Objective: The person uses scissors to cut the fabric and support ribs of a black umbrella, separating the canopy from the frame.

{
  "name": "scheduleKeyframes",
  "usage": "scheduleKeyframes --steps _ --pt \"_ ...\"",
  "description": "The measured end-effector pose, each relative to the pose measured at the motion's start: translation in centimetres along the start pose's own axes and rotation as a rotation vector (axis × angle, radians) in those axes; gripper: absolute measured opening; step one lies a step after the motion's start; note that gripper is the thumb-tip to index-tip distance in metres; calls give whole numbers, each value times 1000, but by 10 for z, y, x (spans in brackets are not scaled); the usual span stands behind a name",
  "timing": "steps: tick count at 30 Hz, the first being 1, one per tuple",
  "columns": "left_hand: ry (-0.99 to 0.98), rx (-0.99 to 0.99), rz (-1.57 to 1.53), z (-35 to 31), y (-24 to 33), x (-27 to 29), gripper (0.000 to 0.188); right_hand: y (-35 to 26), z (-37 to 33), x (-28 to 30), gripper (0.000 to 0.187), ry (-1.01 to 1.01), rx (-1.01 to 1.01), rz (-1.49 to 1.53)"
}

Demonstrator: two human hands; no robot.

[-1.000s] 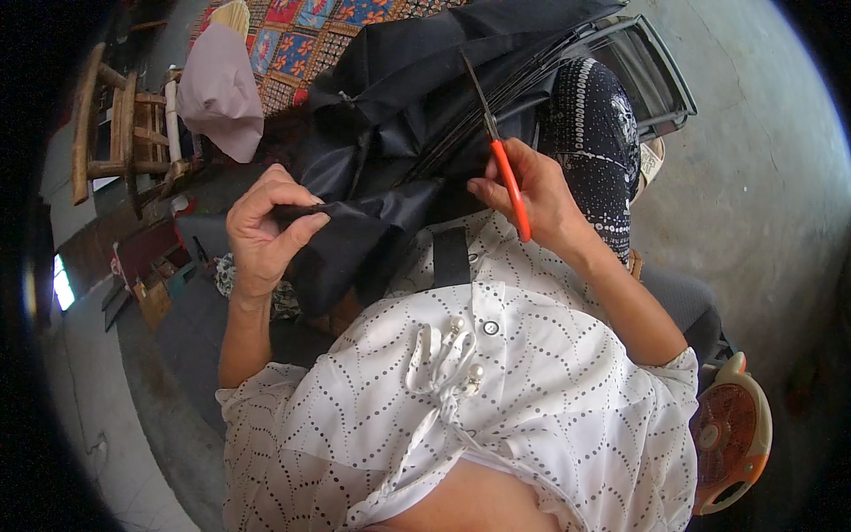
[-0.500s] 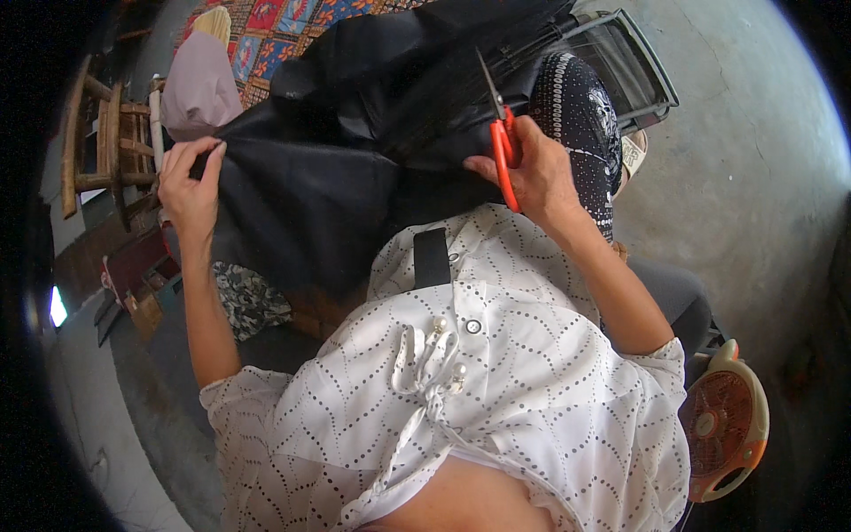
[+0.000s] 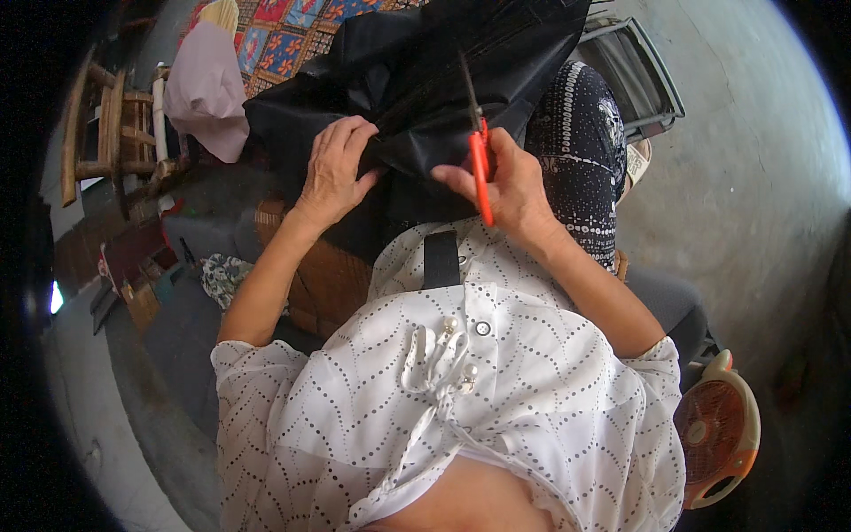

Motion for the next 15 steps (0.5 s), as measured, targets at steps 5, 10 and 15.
scheduleKeyframes --steps 5,10,15 --pt "98 11 56 -3 -10 4 63 -29 7 -29 39 111 281 -340" --pt "-24 4 6 -10 -39 7 29 -2 3 -21 19 -57 270 231" --pt "207 -83 52 -24 -23 60 12 10 -30 33 20 -37 -122 485"
Point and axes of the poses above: each hand's wrist, its own z-axis towards the middle knuckle, its own x-axis out of the back of the hand, y = z × x, the point moved 7 cm from there along z, towards the middle knuckle
